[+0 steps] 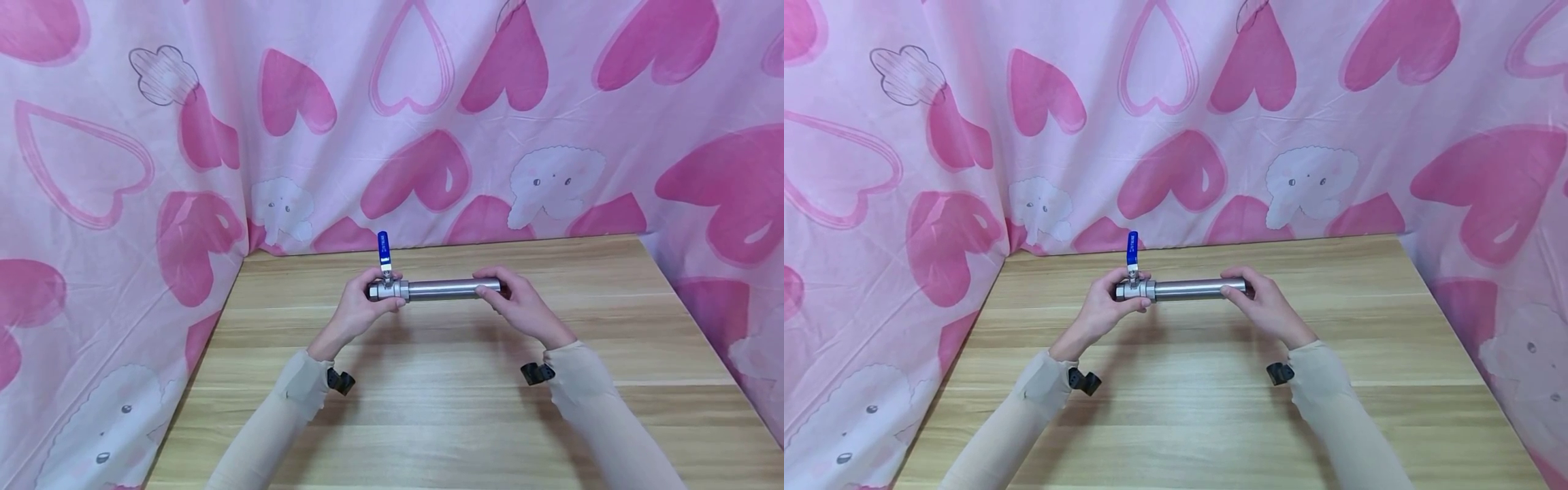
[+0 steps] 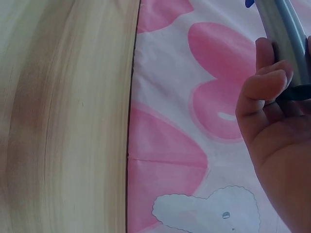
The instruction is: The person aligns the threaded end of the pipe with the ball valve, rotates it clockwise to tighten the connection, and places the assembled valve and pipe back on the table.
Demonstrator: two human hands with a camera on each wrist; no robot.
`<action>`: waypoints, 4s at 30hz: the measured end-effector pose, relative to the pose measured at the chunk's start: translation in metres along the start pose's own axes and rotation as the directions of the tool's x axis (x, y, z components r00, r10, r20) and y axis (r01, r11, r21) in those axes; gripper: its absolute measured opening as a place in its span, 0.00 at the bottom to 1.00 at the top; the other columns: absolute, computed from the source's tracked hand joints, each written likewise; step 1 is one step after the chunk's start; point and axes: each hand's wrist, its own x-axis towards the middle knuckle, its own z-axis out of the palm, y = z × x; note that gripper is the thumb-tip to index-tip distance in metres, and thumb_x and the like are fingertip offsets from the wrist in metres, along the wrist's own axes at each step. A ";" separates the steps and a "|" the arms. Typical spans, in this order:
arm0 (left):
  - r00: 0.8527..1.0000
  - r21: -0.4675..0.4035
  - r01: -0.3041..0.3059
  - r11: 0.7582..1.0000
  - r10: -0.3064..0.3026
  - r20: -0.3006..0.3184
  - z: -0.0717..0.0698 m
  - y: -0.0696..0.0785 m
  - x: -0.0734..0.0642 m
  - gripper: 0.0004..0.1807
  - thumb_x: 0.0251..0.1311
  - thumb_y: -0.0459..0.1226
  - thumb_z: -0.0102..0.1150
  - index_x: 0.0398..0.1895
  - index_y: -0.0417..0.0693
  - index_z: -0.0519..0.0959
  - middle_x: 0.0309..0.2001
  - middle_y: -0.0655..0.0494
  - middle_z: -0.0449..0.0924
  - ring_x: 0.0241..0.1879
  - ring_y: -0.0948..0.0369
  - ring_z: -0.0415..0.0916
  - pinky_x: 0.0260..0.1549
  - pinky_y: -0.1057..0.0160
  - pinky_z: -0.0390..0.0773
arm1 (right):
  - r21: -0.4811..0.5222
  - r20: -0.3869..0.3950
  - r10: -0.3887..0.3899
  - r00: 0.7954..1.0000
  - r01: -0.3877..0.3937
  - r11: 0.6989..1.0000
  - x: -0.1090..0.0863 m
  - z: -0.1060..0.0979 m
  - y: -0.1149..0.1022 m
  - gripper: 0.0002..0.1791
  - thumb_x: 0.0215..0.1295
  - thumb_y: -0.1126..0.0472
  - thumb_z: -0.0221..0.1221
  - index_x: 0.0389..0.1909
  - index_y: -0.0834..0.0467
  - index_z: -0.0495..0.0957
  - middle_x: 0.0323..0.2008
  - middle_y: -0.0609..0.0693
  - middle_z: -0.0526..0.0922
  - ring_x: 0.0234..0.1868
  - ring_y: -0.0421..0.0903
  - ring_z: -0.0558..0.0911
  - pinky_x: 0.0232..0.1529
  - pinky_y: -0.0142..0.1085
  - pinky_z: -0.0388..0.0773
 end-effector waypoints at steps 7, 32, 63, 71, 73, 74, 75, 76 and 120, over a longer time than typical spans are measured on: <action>1.000 0.008 0.010 1.000 -0.010 -0.001 0.000 -0.001 0.001 0.28 0.51 0.35 0.72 0.57 0.45 0.76 0.55 0.49 0.77 0.48 0.55 0.74 0.44 0.61 0.80 | 0.008 -0.003 -0.007 1.000 0.007 1.000 0.000 0.000 -0.001 0.17 0.70 0.54 0.55 0.57 0.54 0.74 0.37 0.54 0.76 0.30 0.43 0.72 0.27 0.31 0.73; 1.000 0.002 0.002 1.000 -0.002 0.000 0.001 -0.003 0.001 0.25 0.50 0.36 0.72 0.53 0.51 0.78 0.52 0.50 0.78 0.47 0.55 0.75 0.43 0.59 0.81 | 0.081 -0.006 -0.074 0.997 0.074 0.994 0.000 0.004 0.003 0.26 0.59 0.71 0.63 0.58 0.56 0.69 0.53 0.60 0.74 0.41 0.52 0.79 0.35 0.34 0.83; 1.000 -0.017 0.006 1.000 -0.006 0.009 -0.002 -0.002 0.000 0.26 0.51 0.36 0.72 0.55 0.49 0.77 0.53 0.47 0.76 0.47 0.54 0.75 0.43 0.60 0.82 | 0.049 -0.003 -0.026 1.000 0.026 0.998 -0.002 0.003 0.000 0.26 0.60 0.62 0.65 0.60 0.54 0.70 0.53 0.56 0.75 0.45 0.50 0.78 0.40 0.30 0.82; 1.000 -0.006 0.006 1.000 -0.006 0.004 -0.001 -0.003 -0.001 0.25 0.51 0.37 0.72 0.55 0.51 0.77 0.54 0.49 0.77 0.47 0.55 0.75 0.44 0.61 0.81 | 0.047 -0.005 -0.019 1.000 0.019 0.999 -0.002 0.003 0.001 0.25 0.61 0.60 0.65 0.59 0.55 0.71 0.51 0.58 0.75 0.40 0.48 0.79 0.36 0.33 0.82; 1.000 -0.003 0.005 1.000 -0.005 0.003 -0.001 -0.003 -0.001 0.25 0.50 0.37 0.72 0.54 0.52 0.78 0.53 0.50 0.77 0.47 0.54 0.75 0.44 0.60 0.81 | 0.045 -0.005 -0.012 1.000 0.012 0.999 -0.002 0.003 0.001 0.24 0.62 0.60 0.64 0.59 0.55 0.71 0.50 0.58 0.76 0.39 0.48 0.79 0.35 0.34 0.82; 1.000 -0.002 0.004 1.000 -0.004 0.002 -0.002 -0.003 -0.001 0.25 0.50 0.37 0.72 0.54 0.52 0.78 0.53 0.50 0.77 0.47 0.54 0.75 0.44 0.60 0.80 | 0.045 -0.004 -0.008 1.000 0.008 0.999 -0.002 0.003 0.001 0.24 0.62 0.59 0.64 0.58 0.55 0.71 0.50 0.58 0.76 0.38 0.48 0.80 0.35 0.34 0.82; 1.000 0.000 0.003 1.000 -0.003 0.000 -0.002 -0.003 -0.001 0.25 0.50 0.37 0.72 0.54 0.53 0.78 0.53 0.50 0.77 0.47 0.54 0.75 0.44 0.60 0.80 | 0.044 -0.003 -0.005 1.000 0.005 0.999 -0.002 0.003 0.001 0.24 0.63 0.59 0.64 0.58 0.55 0.71 0.49 0.58 0.76 0.37 0.48 0.80 0.34 0.34 0.82; 1.000 0.001 0.002 1.000 -0.002 0.000 -0.002 -0.003 -0.001 0.25 0.50 0.37 0.72 0.54 0.53 0.78 0.53 0.50 0.77 0.47 0.54 0.75 0.44 0.60 0.80 | 0.045 -0.002 -0.003 1.000 0.003 0.999 -0.002 0.003 0.001 0.23 0.63 0.59 0.63 0.58 0.55 0.71 0.49 0.58 0.76 0.37 0.49 0.80 0.34 0.34 0.82; 1.000 0.037 0.013 0.999 -0.013 -0.005 -0.001 -0.002 0.000 0.23 0.51 0.39 0.72 0.52 0.57 0.78 0.51 0.54 0.78 0.46 0.55 0.75 0.44 0.60 0.79 | 0.017 -0.016 -0.007 1.000 0.007 1.000 0.001 0.006 0.003 0.23 0.59 0.58 0.67 0.56 0.53 0.75 0.48 0.56 0.79 0.41 0.48 0.79 0.39 0.30 0.80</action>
